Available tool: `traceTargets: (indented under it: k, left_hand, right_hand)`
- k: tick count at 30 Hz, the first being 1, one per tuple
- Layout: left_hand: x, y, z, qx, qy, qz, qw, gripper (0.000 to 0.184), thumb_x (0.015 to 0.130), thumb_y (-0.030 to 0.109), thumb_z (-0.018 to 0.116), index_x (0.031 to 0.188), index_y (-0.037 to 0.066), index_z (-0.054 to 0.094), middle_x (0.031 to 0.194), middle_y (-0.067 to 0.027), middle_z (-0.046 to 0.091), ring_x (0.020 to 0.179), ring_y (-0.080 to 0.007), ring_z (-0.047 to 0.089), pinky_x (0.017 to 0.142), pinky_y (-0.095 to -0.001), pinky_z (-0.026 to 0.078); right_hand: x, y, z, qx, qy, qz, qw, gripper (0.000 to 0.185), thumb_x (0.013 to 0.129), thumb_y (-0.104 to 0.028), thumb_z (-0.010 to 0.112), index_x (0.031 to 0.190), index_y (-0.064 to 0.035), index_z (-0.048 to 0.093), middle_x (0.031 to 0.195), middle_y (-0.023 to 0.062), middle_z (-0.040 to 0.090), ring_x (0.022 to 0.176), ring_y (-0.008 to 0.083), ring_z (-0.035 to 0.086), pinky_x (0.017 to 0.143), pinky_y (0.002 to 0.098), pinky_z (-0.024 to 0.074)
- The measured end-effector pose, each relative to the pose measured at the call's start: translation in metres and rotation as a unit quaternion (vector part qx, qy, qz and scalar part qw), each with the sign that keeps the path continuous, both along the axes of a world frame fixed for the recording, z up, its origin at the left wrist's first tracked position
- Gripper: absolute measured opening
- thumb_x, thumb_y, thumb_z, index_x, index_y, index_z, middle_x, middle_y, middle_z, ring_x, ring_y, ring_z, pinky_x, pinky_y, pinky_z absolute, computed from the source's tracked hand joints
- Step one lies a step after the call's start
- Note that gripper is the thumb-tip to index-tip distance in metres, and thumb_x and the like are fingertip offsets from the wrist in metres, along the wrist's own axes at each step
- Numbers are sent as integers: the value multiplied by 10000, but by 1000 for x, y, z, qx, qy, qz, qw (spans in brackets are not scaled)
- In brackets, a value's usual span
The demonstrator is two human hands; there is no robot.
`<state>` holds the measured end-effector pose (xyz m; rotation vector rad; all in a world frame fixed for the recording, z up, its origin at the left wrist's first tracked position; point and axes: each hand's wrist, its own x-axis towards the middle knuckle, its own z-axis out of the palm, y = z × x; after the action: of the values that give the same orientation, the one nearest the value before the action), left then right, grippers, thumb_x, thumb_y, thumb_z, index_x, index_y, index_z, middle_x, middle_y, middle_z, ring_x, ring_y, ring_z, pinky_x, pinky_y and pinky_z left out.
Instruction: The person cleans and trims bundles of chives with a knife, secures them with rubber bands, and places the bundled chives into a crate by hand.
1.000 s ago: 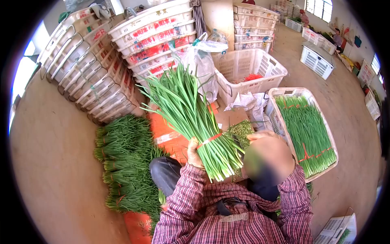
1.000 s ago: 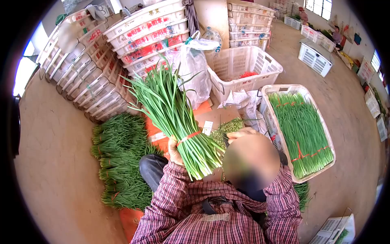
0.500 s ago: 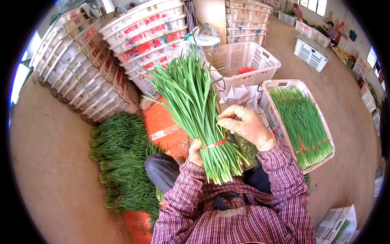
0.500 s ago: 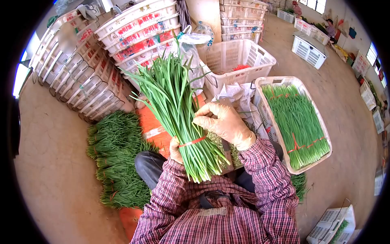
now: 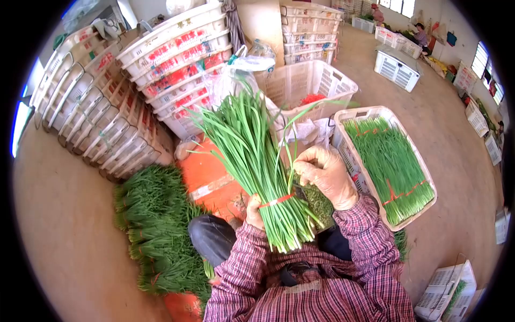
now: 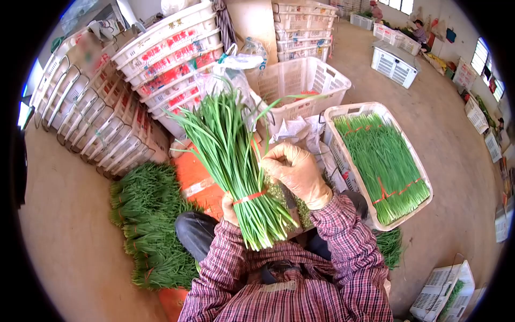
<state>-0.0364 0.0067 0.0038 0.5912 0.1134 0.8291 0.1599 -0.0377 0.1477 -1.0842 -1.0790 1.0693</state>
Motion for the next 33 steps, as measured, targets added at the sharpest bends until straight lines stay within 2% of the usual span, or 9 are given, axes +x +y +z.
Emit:
traceTargets:
  k: [10,13,15,17,18,21,26,31,33]
  left_hand:
    - [-10,5,-43,-48,-18,-35,998,874,818,421,792,1501,-1,445,1431,-190,582,1266,-364,617,1047,-546,538]
    - [-10,6,-53,-48,-14,-16,999,860,818,415,792,1490,-5,456,1422,-197,590,1253,-368,623,1042,-547,535]
    - [-13,10,-66,-58,-2,-18,998,800,821,388,785,1452,-12,502,1360,-206,637,1204,-361,654,1041,-517,541]
    - [-14,11,-64,-61,8,-25,998,764,822,374,783,1430,-12,527,1329,-192,662,1160,-350,680,1020,-513,554]
    - [-14,10,-57,-49,37,-11,998,738,822,366,783,1411,-11,547,1298,-178,684,1134,-342,694,1004,-514,563]
    - [0,3,-25,-57,-41,-36,997,841,822,431,772,1478,-2,474,1415,-215,593,1231,-365,637,991,-551,565]
    - [15,1,-6,-94,-240,-117,959,961,828,436,800,1561,29,332,1451,-247,505,1260,-420,585,948,-594,596]
    - [14,-4,-16,-98,-257,-139,951,966,842,447,779,1573,27,306,1458,-261,490,1278,-433,570,959,-609,587]
    - [13,-5,-25,-92,-258,-146,951,987,840,476,764,1585,28,297,1503,-272,463,1285,-441,567,988,-624,564]
  right_hand:
    - [109,35,-37,71,-7,-163,984,185,961,-159,721,1081,-22,684,897,27,707,682,81,651,602,207,505]
    - [136,36,-78,-60,-166,-176,969,245,975,-183,692,1135,3,679,952,73,731,787,149,693,716,283,557]
    - [138,22,-109,-114,-537,-127,826,411,952,-311,710,1248,-31,657,1048,107,756,931,235,730,809,372,565]
    - [109,4,-84,-157,-570,-86,802,475,952,-371,689,1318,-73,639,1161,126,747,1044,292,717,901,408,543]
    - [102,-5,-82,-105,-493,-56,862,463,958,-387,682,1313,-92,652,1163,132,745,1031,301,722,885,406,547]
    - [72,-19,-51,-99,-439,-5,893,431,959,-407,679,1269,-107,687,1129,133,750,1007,307,724,872,395,552]
    - [41,-26,-13,-13,-354,3,935,285,967,-296,695,1149,-81,738,1043,131,758,957,281,735,823,348,561]
    - [23,-21,-9,45,-335,-6,941,210,964,-217,711,1109,-72,753,999,124,760,901,264,740,783,332,568]
    - [19,-17,-15,74,-294,2,953,229,978,-149,703,1148,1,735,933,97,749,731,127,685,655,268,538]
